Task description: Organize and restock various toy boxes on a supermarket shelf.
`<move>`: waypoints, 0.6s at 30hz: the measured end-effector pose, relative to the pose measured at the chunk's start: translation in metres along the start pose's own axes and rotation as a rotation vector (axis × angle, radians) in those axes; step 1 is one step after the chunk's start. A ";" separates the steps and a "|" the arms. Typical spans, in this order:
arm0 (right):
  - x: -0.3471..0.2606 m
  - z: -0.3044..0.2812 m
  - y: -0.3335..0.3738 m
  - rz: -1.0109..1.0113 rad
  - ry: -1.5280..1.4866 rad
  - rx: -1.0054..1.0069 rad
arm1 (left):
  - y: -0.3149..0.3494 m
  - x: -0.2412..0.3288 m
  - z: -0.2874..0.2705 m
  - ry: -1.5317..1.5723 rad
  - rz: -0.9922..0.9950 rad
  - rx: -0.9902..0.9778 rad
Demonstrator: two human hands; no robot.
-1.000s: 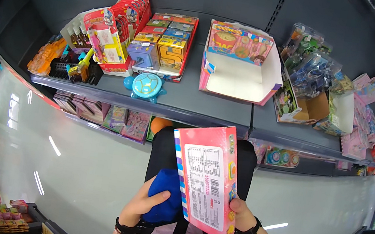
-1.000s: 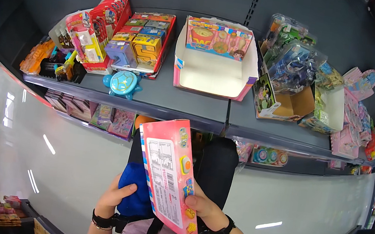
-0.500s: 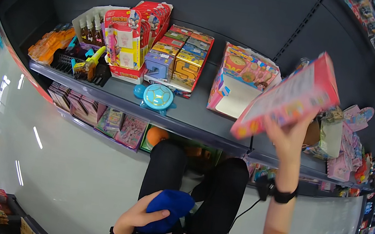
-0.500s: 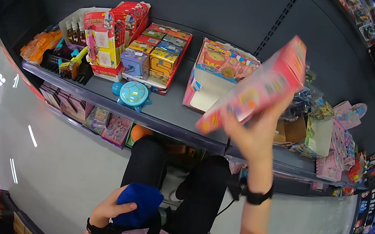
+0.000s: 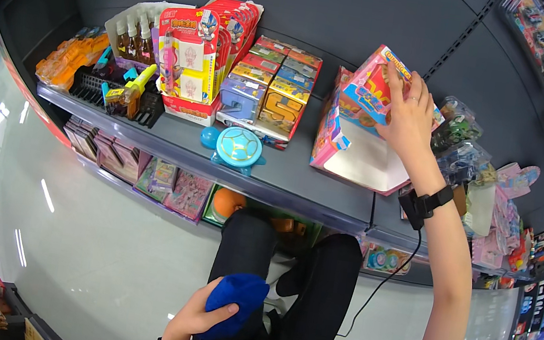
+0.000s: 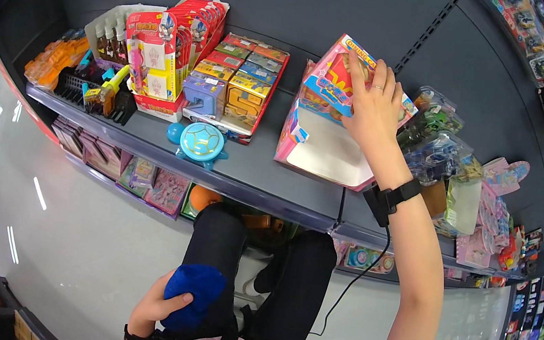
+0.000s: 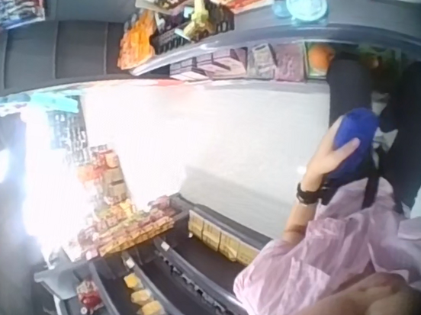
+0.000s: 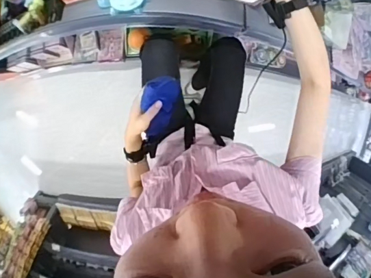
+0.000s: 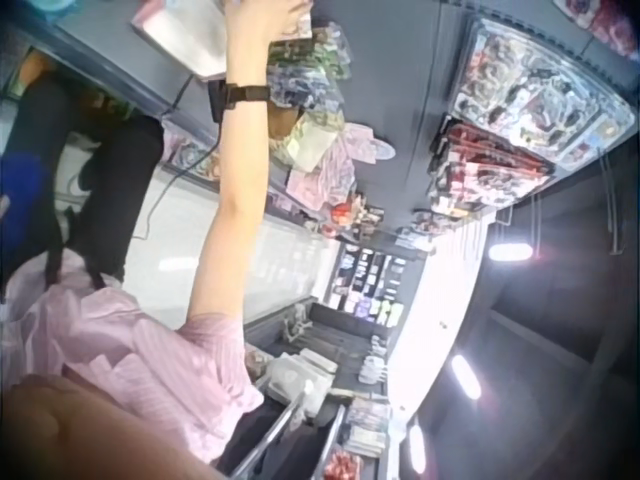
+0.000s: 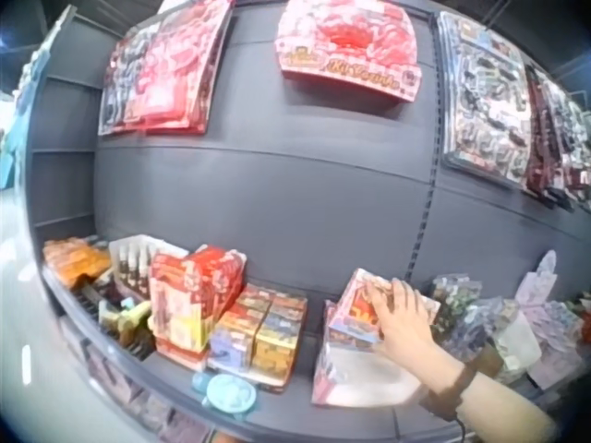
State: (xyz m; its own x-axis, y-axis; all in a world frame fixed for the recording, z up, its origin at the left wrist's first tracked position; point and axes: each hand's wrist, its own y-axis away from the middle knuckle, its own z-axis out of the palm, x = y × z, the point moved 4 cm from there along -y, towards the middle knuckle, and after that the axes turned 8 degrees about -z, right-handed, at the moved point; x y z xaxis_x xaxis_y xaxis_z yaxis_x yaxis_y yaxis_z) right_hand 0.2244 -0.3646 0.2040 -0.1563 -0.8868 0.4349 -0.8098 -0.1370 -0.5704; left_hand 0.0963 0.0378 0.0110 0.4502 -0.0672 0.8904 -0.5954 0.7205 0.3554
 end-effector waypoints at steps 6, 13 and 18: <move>-0.006 0.017 0.005 -0.041 0.145 -0.091 | -0.003 -0.002 -0.004 0.027 -0.012 0.015; -0.025 0.052 0.002 -0.220 0.265 -0.105 | -0.008 0.001 0.000 -0.054 -0.002 0.001; -0.034 0.082 0.011 -0.144 0.359 -0.132 | -0.009 -0.004 0.002 0.134 -0.051 -0.010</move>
State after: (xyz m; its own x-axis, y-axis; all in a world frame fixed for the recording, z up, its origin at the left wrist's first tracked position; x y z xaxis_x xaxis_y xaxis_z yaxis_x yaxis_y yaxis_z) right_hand 0.2675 -0.3720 0.1254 -0.2043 -0.6487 0.7331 -0.9000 -0.1701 -0.4013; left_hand 0.0983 0.0301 0.0050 0.5652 -0.0118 0.8248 -0.5630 0.7253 0.3962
